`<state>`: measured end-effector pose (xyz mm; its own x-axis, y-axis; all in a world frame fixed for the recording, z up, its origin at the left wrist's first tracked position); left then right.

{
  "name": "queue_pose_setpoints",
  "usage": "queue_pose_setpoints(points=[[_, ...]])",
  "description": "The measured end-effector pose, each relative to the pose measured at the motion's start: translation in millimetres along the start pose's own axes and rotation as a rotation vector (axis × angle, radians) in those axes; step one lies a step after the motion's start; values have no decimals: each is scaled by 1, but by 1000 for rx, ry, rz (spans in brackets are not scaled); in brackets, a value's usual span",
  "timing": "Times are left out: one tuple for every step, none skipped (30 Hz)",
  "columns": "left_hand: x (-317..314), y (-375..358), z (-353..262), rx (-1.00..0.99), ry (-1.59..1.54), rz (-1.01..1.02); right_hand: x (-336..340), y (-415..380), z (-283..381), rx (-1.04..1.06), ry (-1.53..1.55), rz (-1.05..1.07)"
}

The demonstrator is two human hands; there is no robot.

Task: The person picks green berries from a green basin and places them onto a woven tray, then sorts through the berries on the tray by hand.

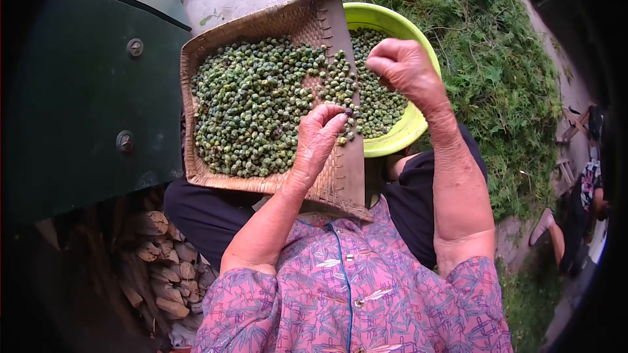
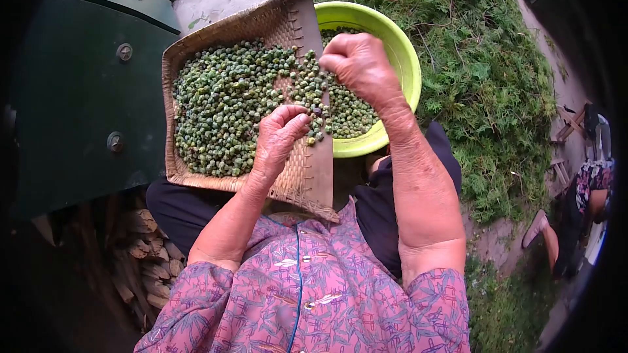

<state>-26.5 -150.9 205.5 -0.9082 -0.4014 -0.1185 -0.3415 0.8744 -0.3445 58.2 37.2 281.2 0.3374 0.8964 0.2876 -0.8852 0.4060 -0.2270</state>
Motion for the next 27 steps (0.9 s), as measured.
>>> queue_pose_setpoints(points=[[6,-3,11,-9,95,-50,16,-4,-1,83,222,-232],[12,-6,21,-19,188,-101,33,-8,-6,166,441,-463],[19,-10,29,-32,210,-158,57,-12,-19,298,796,-585],[27,-14,34,13,220,-217,81,-19,-35,430,1156,-698],[29,-18,35,14,203,-299,98,-28,-52,509,1286,-692],[32,-22,37,16,186,-380,109,-35,-67,590,1415,-684],[39,-22,47,25,177,-402,115,-34,-73,586,1416,-685],[41,-20,57,27,176,-403,122,-30,-80,505,1437,-797],[42,-18,56,37,277,-477,122,-28,-79,421,1454,-908],[42,-17,57,49,378,-551,119,-27,-79,416,1455,-907],[40,-14,57,88,466,-560,115,-25,-79,406,1420,-784],[49,-5,75,23,648,-553,108,-22,-73,397,1382,-660],[48,3,71,29,634,-518,101,-19,-68,377,1401,-623],[45,12,67,34,619,-482,96,-17,-64,377,1401,-622],[44,22,64,33,620,-484,91,-14,-61,321,1391,-608],[44,31,63,42,631,-455,86,-12,-57,266,1381,-595],[42,40,61,51,643,-426,79,-10,-52,255,1355,-575],[40,48,62,-8,595,-387,75,-9,-50,256,1358,-572],[31,50,59,-46,553,-314,72,-7,-48,235,1338,-527],[21,51,55,-84,509,-240,68,-6,-47,214,1316,-481],[14,51,56,-136,639,-244,64,-5,-45,197,1294,-486],[7,48,58,-188,769,-246,61,-4,-45,196,1295,-484],[3,42,59,-232,805,-264,59,-3,-46,182,1301,-453],[3,38,58,-231,805,-264,56,-2,-46,168,1307,-424],[6,33,57,-162,694,-263,54,-2,-45,159,1280,-423],[11,30,57,-93,583,-261,51,-2,-44,158,1280,-423],[20,28,56,-68,653,-274,48,-1,-42,140,1238,-428]])
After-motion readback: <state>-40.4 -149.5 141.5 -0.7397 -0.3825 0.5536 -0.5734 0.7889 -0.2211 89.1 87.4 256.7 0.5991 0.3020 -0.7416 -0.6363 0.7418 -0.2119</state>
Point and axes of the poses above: each hand's wrist, its own y-axis towards the middle knuckle, its own x-axis out of the back of the hand, z = x × y, the point moved 1 cm from there along y, towards the middle knuckle, and after that the axes turned 14 degrees about z, right-handed, at the moved point
